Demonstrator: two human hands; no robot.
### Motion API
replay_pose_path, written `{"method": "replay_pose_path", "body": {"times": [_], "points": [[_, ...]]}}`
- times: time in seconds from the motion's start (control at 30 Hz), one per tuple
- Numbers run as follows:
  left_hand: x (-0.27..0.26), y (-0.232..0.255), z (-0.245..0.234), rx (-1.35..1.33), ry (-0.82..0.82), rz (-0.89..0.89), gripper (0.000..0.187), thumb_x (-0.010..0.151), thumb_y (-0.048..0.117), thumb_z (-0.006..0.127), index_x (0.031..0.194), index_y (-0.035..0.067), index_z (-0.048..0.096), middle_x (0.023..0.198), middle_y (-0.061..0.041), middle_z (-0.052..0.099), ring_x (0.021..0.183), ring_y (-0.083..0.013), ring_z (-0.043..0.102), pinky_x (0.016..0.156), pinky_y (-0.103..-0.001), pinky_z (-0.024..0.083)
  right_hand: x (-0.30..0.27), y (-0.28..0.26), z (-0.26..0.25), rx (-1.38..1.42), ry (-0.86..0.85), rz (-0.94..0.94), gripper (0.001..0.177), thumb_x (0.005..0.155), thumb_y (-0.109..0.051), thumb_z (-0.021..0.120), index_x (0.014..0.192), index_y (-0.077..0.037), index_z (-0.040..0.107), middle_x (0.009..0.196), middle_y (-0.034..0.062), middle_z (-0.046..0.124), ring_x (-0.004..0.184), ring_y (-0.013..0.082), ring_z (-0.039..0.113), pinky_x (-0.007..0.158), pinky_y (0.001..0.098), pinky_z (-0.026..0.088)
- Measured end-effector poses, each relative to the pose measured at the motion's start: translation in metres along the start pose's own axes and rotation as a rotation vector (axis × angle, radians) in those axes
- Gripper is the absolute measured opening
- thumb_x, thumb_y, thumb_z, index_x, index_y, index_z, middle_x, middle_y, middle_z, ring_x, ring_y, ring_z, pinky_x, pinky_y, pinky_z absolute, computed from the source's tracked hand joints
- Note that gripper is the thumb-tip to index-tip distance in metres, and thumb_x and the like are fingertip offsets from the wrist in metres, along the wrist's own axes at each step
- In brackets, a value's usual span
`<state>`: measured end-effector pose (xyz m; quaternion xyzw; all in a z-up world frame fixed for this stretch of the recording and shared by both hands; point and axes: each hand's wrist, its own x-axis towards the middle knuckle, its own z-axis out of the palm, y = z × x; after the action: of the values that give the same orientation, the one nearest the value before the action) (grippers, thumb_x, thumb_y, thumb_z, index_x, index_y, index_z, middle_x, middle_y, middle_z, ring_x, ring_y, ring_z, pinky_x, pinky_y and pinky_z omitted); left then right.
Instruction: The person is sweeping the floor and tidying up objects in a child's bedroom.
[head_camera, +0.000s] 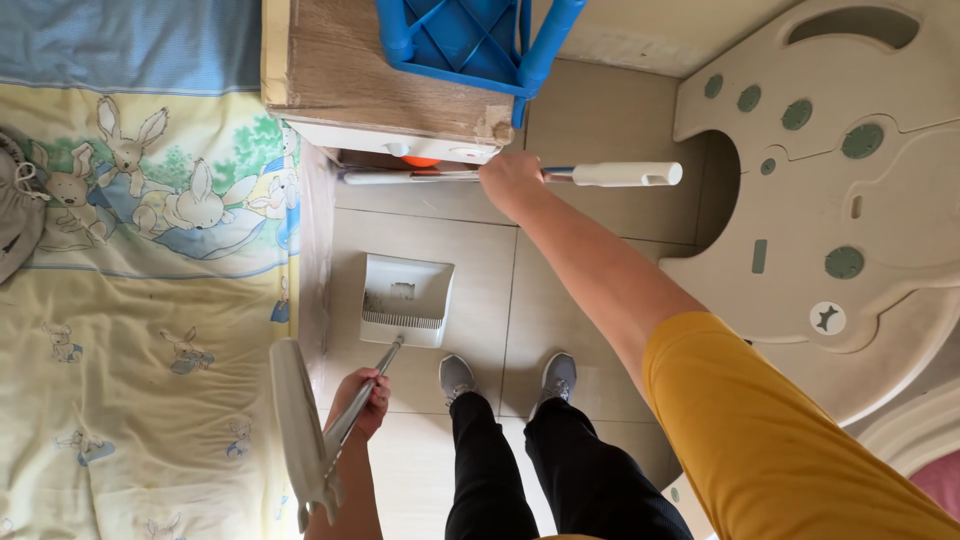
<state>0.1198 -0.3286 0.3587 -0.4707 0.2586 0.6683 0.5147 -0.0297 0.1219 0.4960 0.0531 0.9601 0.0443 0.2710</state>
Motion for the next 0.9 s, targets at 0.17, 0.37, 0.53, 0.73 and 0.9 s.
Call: {"method": "replay_pose_path", "body": {"times": [0.17,0.37,0.53,0.73,0.9], "points": [[0.006,0.002,-0.018,0.023,-0.024,0.014,0.018,0.089,0.017,0.062,0.076,0.008,0.053,0.07,-0.003,0.061,0.051,-0.01,0.058,0.044,-0.019,0.051,0.009,-0.03,0.019,0.01,-0.035,0.012,0.02,0.083,-0.009,0.071,0.102,-0.009,0.079,0.102,0.0128,0.076,0.091,0.0357,0.074,0.058,0.0529,0.061],[0.009,-0.013,-0.021,0.078,-0.091,-0.035,0.02,0.091,0.017,0.063,0.073,0.009,0.057,0.07,-0.005,0.066,0.053,-0.012,0.065,0.048,-0.022,0.056,-0.015,-0.053,0.123,0.034,0.093,-0.12,0.012,0.086,-0.009,0.069,0.089,-0.012,0.08,0.089,0.0068,0.077,0.089,0.0273,0.076,0.059,0.0482,0.062],[0.011,-0.035,0.0,0.059,-0.149,-0.043,0.02,0.092,0.019,0.062,0.077,0.006,0.062,0.071,-0.005,0.068,0.057,-0.0128,0.068,0.052,-0.022,0.058,-0.103,-0.015,0.134,0.121,-0.138,-0.018,0.016,0.082,-0.008,0.071,0.097,-0.009,0.077,0.093,0.011,0.075,0.087,0.0304,0.075,0.055,0.0481,0.062],[0.055,-0.04,0.023,0.024,-0.276,-0.177,0.022,0.093,0.019,0.062,0.08,0.002,0.065,0.071,-0.008,0.067,0.06,-0.0161,0.07,0.056,-0.023,0.06,-0.196,0.081,0.125,0.182,-0.082,0.031,0.025,0.093,-0.015,0.06,0.115,-0.012,0.071,0.09,0.0139,0.071,0.084,0.0321,0.075,0.062,0.046,0.062],[0.057,-0.078,0.073,0.031,-0.31,-0.201,0.021,0.094,0.018,0.061,0.081,0.002,0.063,0.077,-0.008,0.067,0.064,-0.0161,0.07,0.052,-0.023,0.056,-0.273,0.197,0.119,0.305,-0.207,0.29,0.038,0.101,-0.013,0.048,0.133,-0.024,0.066,0.104,0.0137,0.072,0.094,0.0329,0.073,0.08,0.0488,0.06]]}}
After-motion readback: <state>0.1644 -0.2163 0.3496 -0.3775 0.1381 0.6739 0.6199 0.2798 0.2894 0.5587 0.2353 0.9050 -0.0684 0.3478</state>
